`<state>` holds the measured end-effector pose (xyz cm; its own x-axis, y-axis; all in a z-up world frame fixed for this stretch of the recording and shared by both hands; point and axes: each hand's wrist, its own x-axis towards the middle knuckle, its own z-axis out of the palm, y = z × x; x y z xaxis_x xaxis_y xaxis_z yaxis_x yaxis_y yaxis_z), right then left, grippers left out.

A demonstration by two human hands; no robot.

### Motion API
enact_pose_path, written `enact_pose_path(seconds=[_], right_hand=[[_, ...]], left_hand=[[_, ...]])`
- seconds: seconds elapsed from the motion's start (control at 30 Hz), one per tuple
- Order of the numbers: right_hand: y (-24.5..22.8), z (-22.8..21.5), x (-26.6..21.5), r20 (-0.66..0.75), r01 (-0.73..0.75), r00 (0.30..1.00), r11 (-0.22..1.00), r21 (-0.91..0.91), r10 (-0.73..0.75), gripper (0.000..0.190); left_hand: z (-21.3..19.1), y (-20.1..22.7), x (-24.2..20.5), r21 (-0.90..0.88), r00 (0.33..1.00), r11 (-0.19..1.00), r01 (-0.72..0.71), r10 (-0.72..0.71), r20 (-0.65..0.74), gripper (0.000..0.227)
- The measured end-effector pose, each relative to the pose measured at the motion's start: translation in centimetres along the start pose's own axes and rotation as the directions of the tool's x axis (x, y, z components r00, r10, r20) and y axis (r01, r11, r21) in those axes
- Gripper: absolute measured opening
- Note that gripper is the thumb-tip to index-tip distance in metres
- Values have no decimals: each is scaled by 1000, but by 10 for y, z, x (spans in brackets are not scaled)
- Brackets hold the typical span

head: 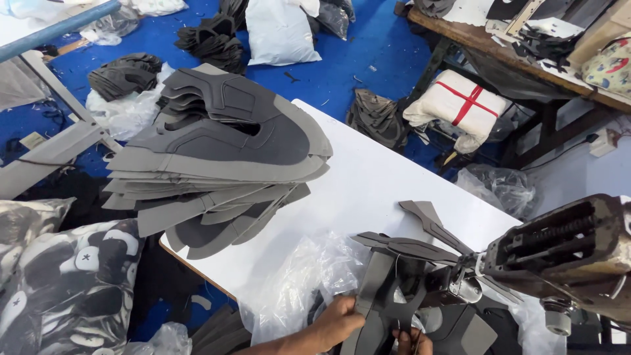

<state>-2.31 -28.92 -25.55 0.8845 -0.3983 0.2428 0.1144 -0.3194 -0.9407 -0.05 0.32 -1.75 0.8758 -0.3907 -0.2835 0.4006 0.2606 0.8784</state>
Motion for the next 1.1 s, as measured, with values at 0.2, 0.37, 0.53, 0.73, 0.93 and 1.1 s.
enact_pose_path(seconds=[0.2,0.37,0.53,0.73,0.93,1.1], right_hand=[[0,-1,4,-2,51,999,997,61,-51,38],[-11,-9,5,14,-1,1000,1000,-13,1,36],[-13,-6,5,46,19,999,994,106,-24,35],[-20,0,-2,-15,147,989,981,124,-146,29],[-51,8,-10,-109,67,992,994,82,-58,27],[-137,9,-8,-54,-133,991,973,-190,125,16]], left_hand=[[0,15,-5,-79,993,997,15,-5,120,20],[-6,5,5,-148,986,986,81,-57,157,35],[-11,-9,12,-190,981,971,146,-117,153,52],[-6,-7,14,-202,982,969,140,-110,154,53],[-6,-10,17,-129,981,975,180,-168,102,51],[-5,-7,15,-253,976,945,207,-183,115,47]])
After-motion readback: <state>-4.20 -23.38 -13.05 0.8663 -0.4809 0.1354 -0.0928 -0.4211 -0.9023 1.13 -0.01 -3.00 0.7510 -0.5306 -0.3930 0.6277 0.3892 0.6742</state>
